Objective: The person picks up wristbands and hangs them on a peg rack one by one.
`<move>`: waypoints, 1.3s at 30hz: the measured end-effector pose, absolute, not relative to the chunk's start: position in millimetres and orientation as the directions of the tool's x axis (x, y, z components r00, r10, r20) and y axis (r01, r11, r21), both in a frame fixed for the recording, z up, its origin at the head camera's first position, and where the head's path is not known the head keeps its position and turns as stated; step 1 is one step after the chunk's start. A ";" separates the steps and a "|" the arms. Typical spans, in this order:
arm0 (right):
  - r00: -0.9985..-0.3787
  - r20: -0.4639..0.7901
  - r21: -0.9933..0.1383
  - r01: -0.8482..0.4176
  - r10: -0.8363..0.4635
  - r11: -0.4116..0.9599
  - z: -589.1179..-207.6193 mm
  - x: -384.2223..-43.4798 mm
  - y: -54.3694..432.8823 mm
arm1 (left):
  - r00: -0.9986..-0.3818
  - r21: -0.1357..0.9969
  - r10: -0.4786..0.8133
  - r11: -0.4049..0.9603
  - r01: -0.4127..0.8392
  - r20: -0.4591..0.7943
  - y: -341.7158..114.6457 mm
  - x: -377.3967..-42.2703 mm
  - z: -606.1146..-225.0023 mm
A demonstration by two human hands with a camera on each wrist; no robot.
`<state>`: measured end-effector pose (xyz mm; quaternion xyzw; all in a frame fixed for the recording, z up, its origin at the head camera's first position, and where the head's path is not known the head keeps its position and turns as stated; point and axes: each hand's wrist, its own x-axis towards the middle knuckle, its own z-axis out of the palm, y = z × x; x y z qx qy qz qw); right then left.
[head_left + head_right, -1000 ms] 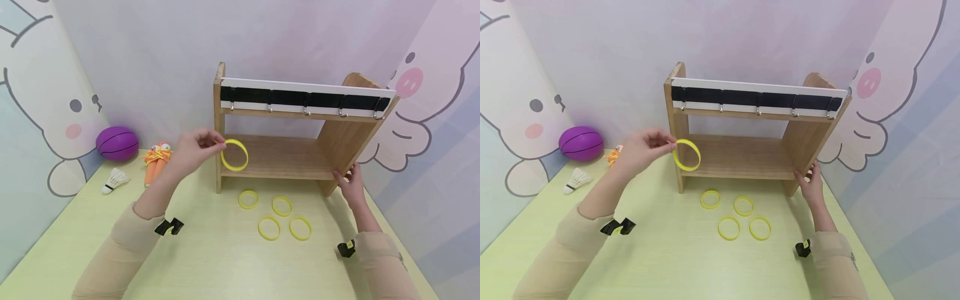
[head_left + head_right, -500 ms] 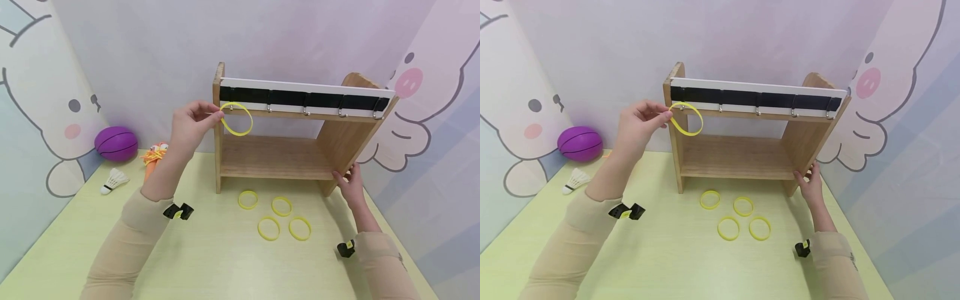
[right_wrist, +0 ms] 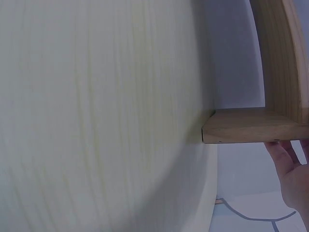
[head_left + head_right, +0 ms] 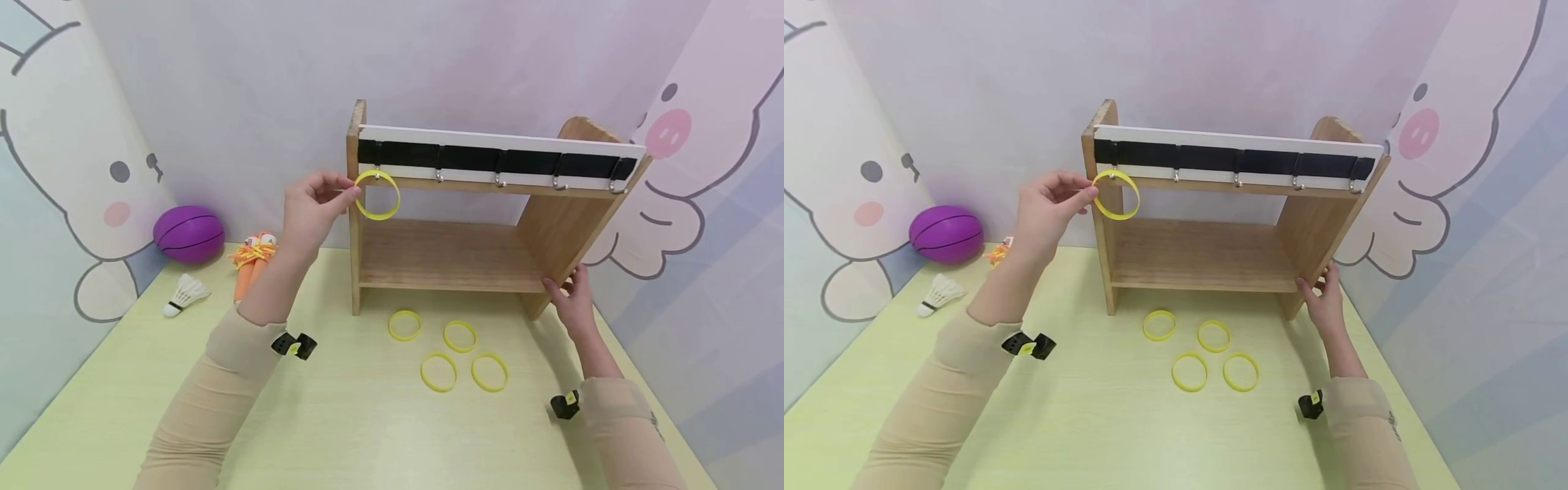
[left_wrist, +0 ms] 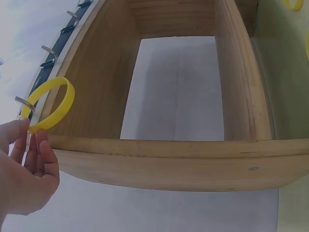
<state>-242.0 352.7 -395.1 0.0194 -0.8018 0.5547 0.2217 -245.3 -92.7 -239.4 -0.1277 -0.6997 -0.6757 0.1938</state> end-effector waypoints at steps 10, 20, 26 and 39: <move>-0.904 0.367 -0.879 -0.260 0.220 0.400 -393.8 -241.4 351.6 | -0.858 0.855 -0.082 0.172 0.489 0.507 -95.8 -235.2 -240.0; -0.906 0.355 -0.881 -0.242 0.231 0.407 -393.5 -240.7 351.2 | -0.789 0.753 0.019 0.287 0.592 0.614 -88.7 -217.0 -253.1; -0.906 0.358 -0.883 -0.249 0.226 0.398 -393.9 -242.2 350.9 | -0.811 0.734 0.160 0.355 0.579 0.562 -83.4 -214.0 -280.1; -0.906 0.361 -0.879 -0.252 0.221 0.404 -392.0 -241.1 349.5 | -0.815 0.665 0.435 0.483 0.570 0.383 -69.6 -225.0 -375.0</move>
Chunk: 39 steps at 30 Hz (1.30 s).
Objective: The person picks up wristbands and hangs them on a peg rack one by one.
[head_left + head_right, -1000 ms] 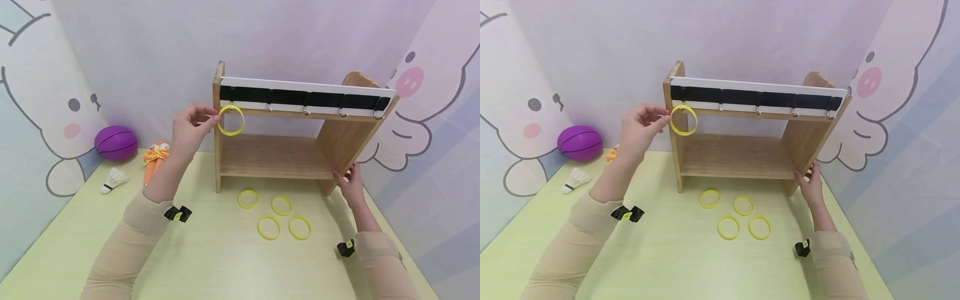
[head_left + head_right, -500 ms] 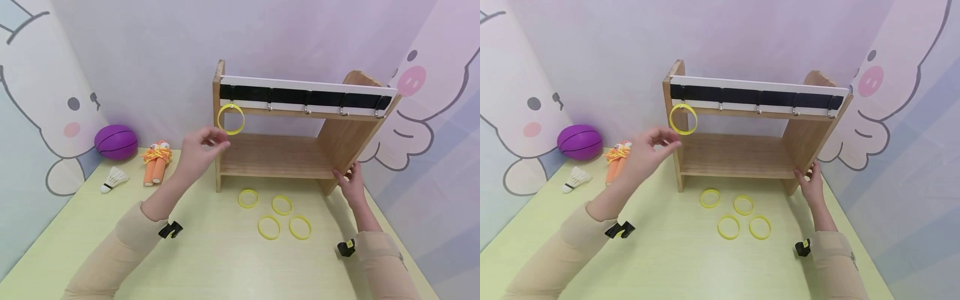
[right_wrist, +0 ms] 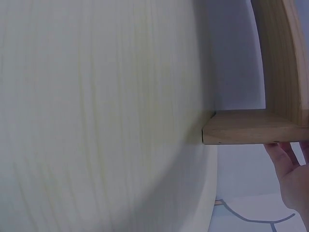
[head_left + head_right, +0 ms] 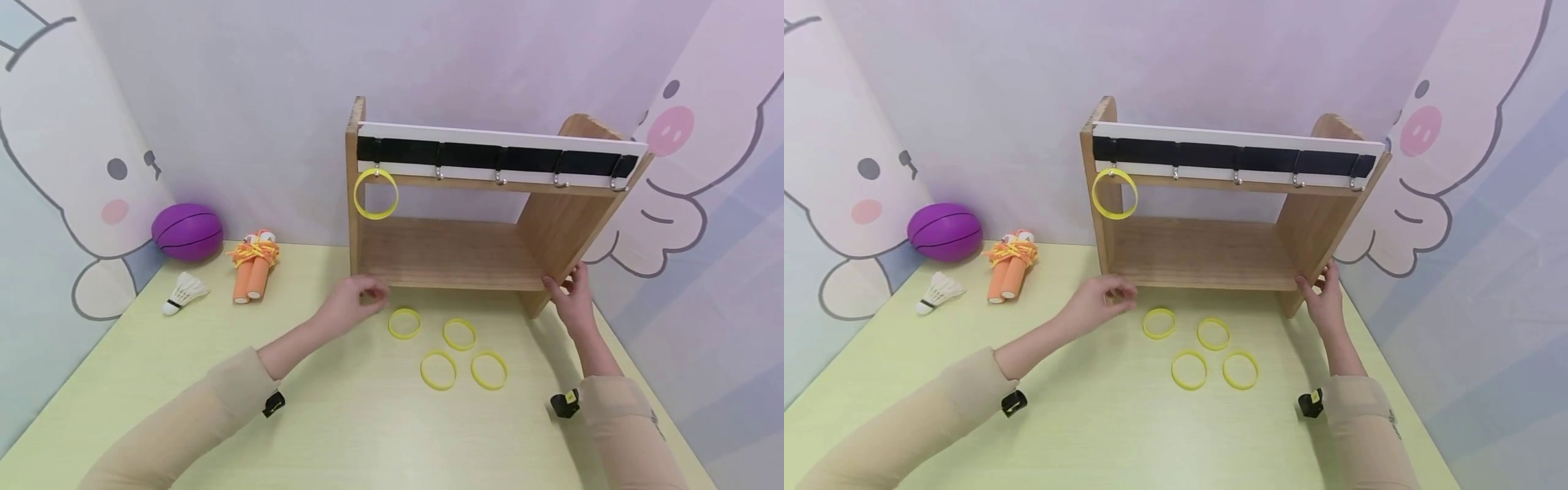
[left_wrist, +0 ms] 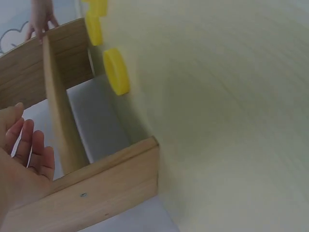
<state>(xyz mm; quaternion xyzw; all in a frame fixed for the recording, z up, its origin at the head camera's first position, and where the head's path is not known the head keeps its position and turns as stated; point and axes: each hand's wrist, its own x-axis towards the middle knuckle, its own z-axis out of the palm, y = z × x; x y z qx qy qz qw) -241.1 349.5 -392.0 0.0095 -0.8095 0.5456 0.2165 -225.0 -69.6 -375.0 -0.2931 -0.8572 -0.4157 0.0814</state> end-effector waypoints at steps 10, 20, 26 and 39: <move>-0.904 0.354 -0.888 -0.244 0.240 0.389 -406.1 -253.5 361.6 | -0.725 0.526 0.652 0.546 0.652 0.222 -62.1 -241.9 -421.0; -0.906 0.360 -0.879 -0.250 0.222 0.406 -396.5 -246.4 353.5 | -0.655 0.459 0.747 0.545 0.702 0.114 -53.6 -254.3 -433.7; -0.908 0.355 -0.879 -0.243 0.222 0.411 -391.7 -241.7 350.1 | -0.652 0.414 0.751 0.565 0.714 0.099 -49.1 -259.4 -439.6; -0.908 0.352 -0.880 -0.238 0.226 0.411 -392.0 -241.9 349.7 | -0.665 0.570 0.737 0.498 0.654 0.119 -51.3 -258.5 -433.0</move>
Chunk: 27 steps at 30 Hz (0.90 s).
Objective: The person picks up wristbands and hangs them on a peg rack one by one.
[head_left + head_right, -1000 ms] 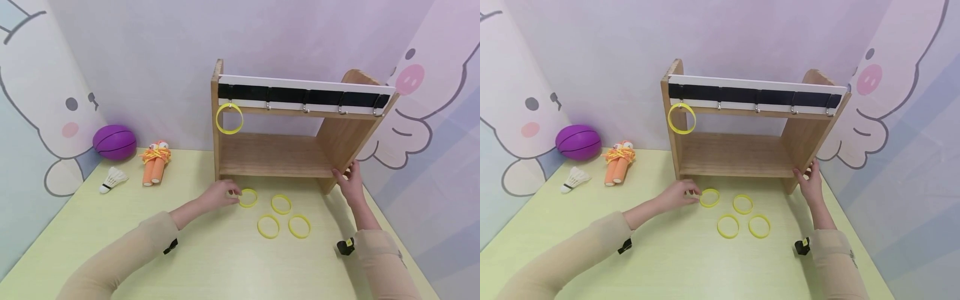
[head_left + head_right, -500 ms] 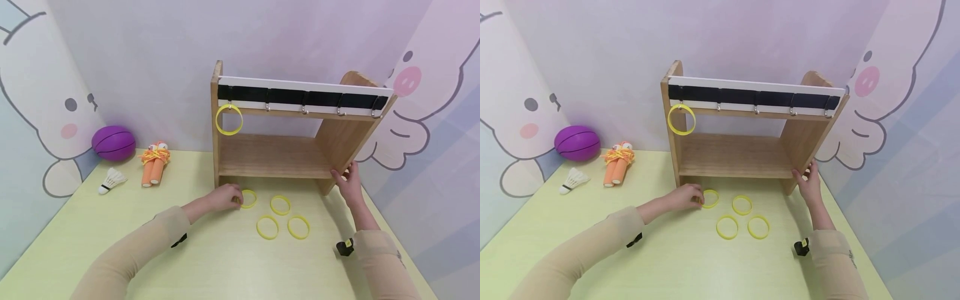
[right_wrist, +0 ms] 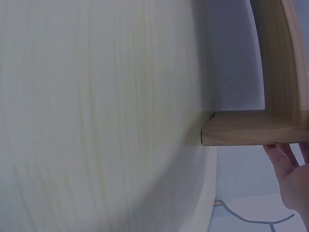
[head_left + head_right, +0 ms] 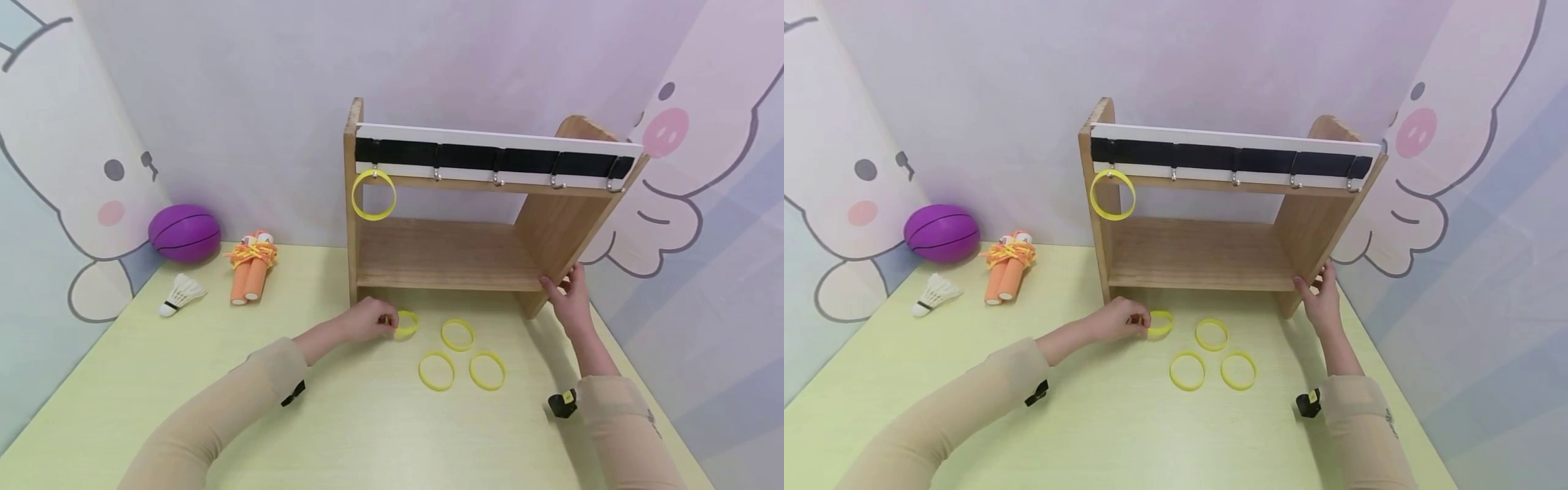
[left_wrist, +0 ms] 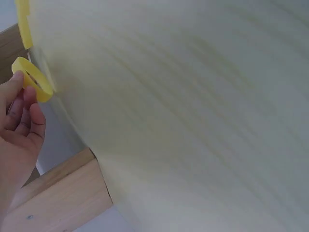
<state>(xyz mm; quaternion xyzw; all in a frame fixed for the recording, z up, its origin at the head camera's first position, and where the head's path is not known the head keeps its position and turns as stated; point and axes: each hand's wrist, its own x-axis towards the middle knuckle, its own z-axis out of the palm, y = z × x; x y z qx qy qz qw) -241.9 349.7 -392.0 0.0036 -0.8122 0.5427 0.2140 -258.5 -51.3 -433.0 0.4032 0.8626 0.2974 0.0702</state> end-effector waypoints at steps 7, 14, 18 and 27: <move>-0.909 0.349 -0.881 -0.236 0.226 0.409 -396.4 -245.5 354.1 | -0.728 0.636 0.678 0.517 0.573 0.104 -53.8 -253.0 -424.7; -0.899 0.370 -0.873 -0.250 0.235 0.418 -412.6 -257.6 366.8 | -0.727 0.646 0.671 0.490 0.585 0.148 -52.4 -242.6 -409.9; -0.896 0.384 -0.871 -0.271 0.223 0.410 -408.3 -255.4 363.6 | -0.728 0.665 0.665 0.469 0.581 0.166 -49.8 -235.1 -400.2; -0.900 0.375 -0.876 -0.267 0.222 0.401 -400.3 -250.1 356.7 | -0.766 0.728 0.590 0.403 0.555 0.257 -41.6 -214.8 -370.1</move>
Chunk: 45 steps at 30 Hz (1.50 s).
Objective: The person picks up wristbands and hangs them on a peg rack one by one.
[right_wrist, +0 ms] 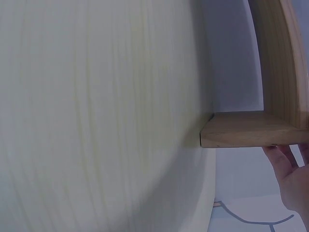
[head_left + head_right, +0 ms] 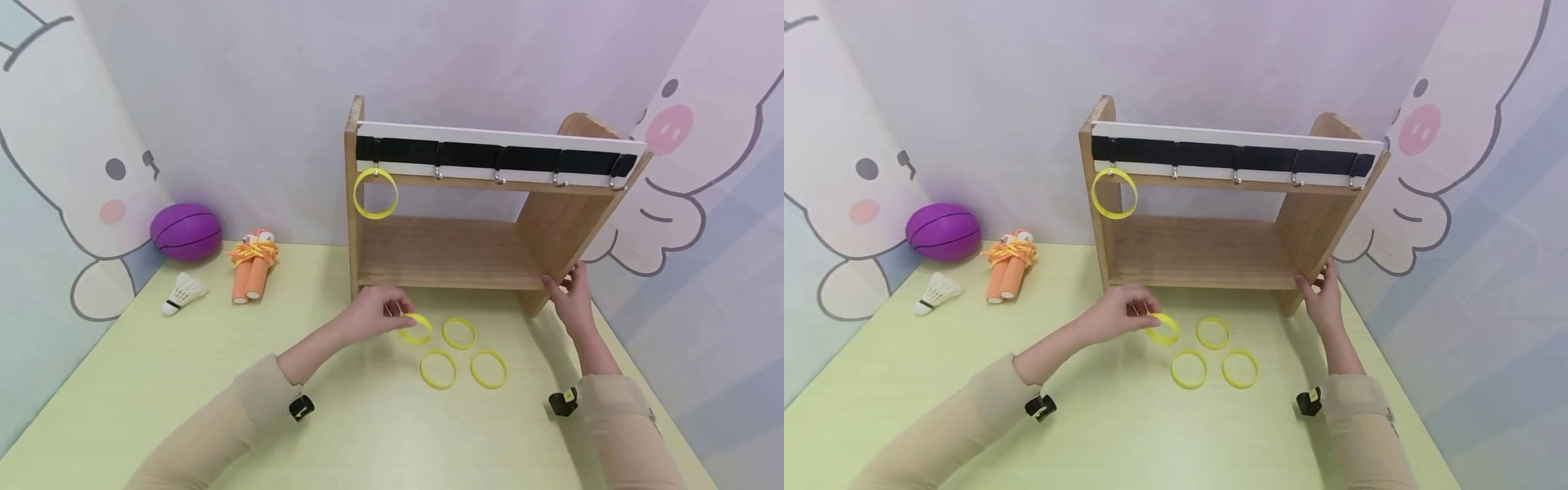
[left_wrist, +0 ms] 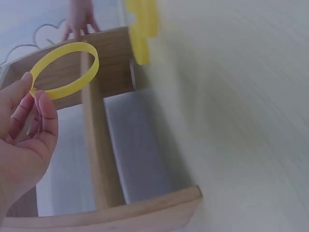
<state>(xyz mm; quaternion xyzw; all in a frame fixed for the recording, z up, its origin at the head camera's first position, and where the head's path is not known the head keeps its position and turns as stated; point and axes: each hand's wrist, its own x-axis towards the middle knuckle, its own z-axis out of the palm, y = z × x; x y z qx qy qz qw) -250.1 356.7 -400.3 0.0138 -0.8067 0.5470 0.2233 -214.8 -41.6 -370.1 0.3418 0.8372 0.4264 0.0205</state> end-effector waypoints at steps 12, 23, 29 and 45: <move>-0.891 0.382 -0.863 -0.249 0.245 0.439 -414.1 -259.8 366.4 | -0.828 0.885 0.461 0.168 0.433 0.318 -35.3 -197.6 -322.4; -0.889 0.394 -0.853 -0.257 0.236 0.454 -414.8 -258.9 367.6 | -0.860 0.907 0.290 -0.106 0.408 0.421 -23.6 -195.8 -285.7; -0.884 0.400 -0.846 -0.254 0.242 0.468 -414.8 -258.7 368.5 | -0.880 0.868 0.158 -0.311 0.387 0.448 -15.4 -198.5 -265.9; -0.885 0.401 -0.847 -0.261 0.237 0.463 -413.7 -259.1 365.6 | -0.870 0.808 -0.057 -0.346 0.477 0.490 3.3 -212.9 -260.8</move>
